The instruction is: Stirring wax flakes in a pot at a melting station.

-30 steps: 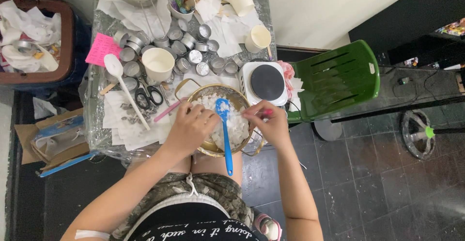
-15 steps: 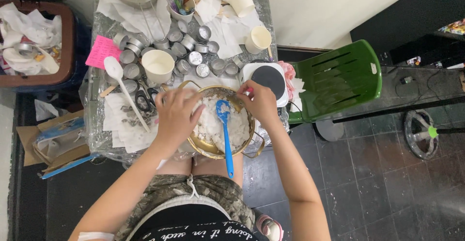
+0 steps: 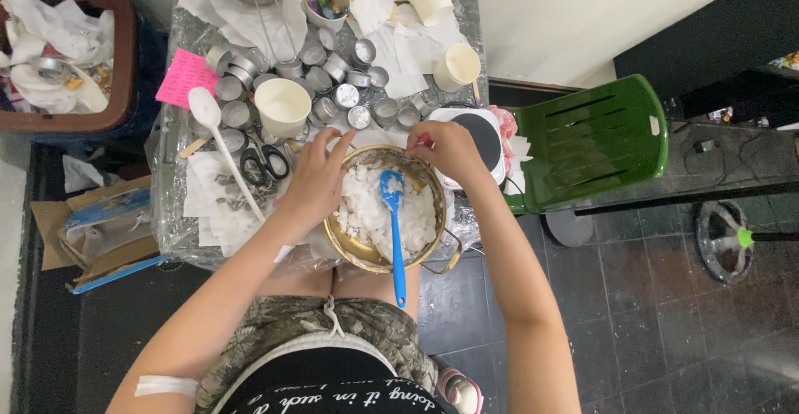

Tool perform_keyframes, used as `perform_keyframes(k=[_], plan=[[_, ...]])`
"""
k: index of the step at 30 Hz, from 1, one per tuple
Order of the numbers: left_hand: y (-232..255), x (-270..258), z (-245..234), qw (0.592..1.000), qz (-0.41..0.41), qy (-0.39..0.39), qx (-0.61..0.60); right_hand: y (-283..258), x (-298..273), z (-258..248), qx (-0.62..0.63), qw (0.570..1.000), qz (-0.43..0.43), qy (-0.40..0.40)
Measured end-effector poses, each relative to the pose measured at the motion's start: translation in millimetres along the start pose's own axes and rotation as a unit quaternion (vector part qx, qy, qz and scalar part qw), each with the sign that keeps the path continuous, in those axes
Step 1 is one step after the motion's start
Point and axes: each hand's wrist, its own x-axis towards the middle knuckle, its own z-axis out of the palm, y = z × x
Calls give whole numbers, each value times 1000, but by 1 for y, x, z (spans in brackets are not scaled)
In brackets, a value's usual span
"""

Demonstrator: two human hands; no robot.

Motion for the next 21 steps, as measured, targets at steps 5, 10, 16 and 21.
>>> perform_keyframes(k=[5,10,16,21], plan=[[-1,5,-3,1000,5,-14,-19,-8,14,-5,0,999,-4,-34],[-3,8,-6,999,2,-31,-40,-22,35,-1,0,995,-95,-42],[-3,10,-7,999,20,-26,-37,-26,42,3,-38,987,-147,-52],[-3,9,-6,999,19,-19,-28,-24,41,8,-41,983,-176,-42]])
